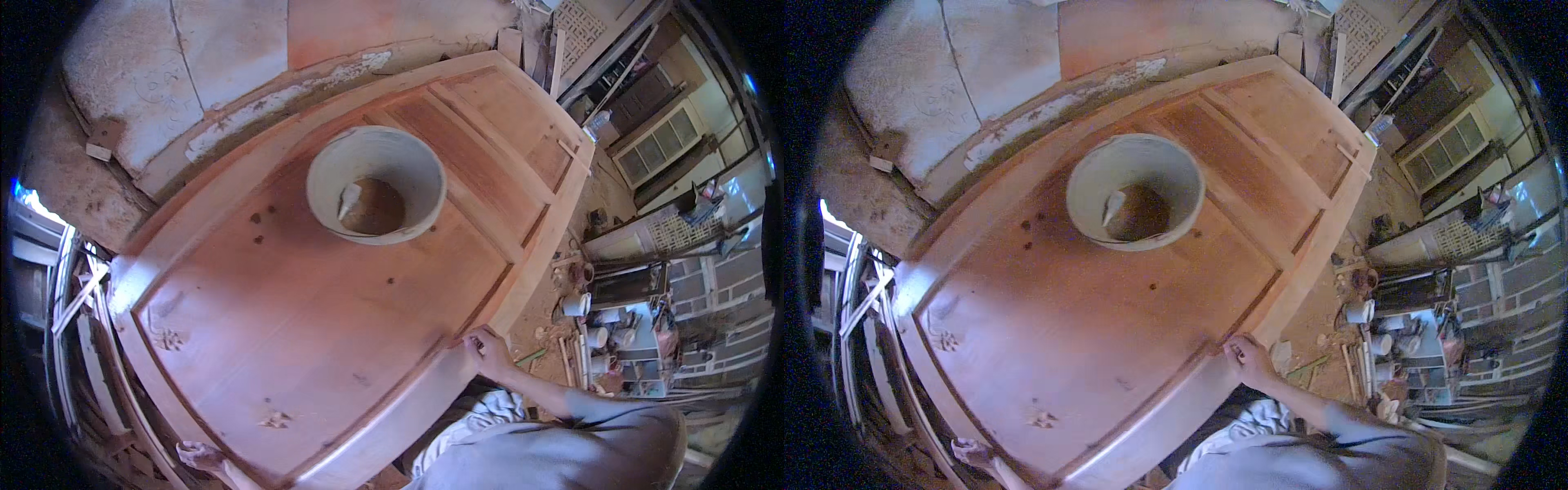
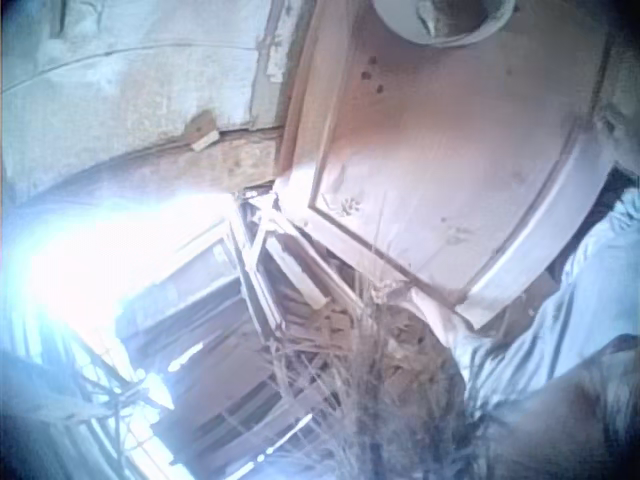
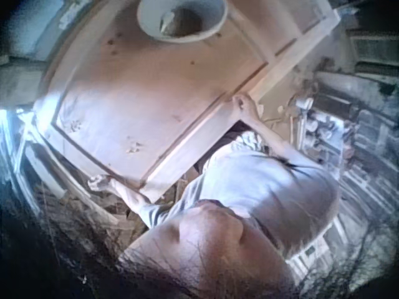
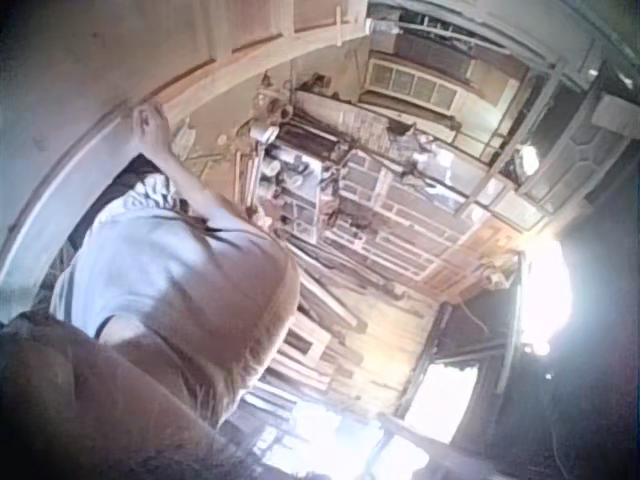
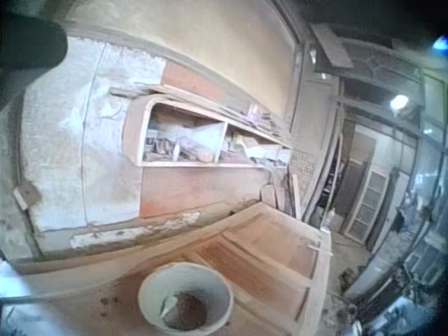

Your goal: The person applies adhesive from a tube to cracks and joints on a wooden door, dips a piece of wood into a bucket of filler, and presses small wooden strips into the door's recessed panels.

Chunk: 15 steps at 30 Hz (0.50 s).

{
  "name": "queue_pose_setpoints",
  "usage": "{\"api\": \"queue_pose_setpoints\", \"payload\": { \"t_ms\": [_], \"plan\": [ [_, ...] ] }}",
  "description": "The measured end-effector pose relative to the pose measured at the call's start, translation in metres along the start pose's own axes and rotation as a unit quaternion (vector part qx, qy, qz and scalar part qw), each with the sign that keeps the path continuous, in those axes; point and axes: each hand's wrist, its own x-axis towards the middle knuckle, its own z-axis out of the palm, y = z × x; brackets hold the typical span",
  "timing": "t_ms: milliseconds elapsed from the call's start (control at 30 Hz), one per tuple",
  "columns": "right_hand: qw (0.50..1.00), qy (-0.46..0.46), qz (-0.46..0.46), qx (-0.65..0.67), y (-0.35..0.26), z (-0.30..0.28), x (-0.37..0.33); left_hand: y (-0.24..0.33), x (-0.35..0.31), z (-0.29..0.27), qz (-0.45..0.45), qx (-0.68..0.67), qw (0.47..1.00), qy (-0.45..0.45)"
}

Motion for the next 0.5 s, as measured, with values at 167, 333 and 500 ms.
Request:
{"api": "queue_pose_setpoints", "payload": {
  "t_ms": [167, 333, 500],
  "plan": [
    [0.988, 0.058, 0.123, 0.075, 0.11, -0.069, 0.023, 0.08, -0.1, -0.059, -0.035, -0.25, 0.966, -0.054],
    [0.966, 0.152, 0.182, 0.098, 0.287, -0.142, 0.096, 0.227, -0.171, -0.253, 0.14, -0.156, 0.966, -0.152],
    [0.93, 0.299, 0.212, 0.033, 0.443, -0.24, 0.182, 0.173, -0.255, -0.322, -0.122, -0.269, 0.92, -0.259]
  ]
}}
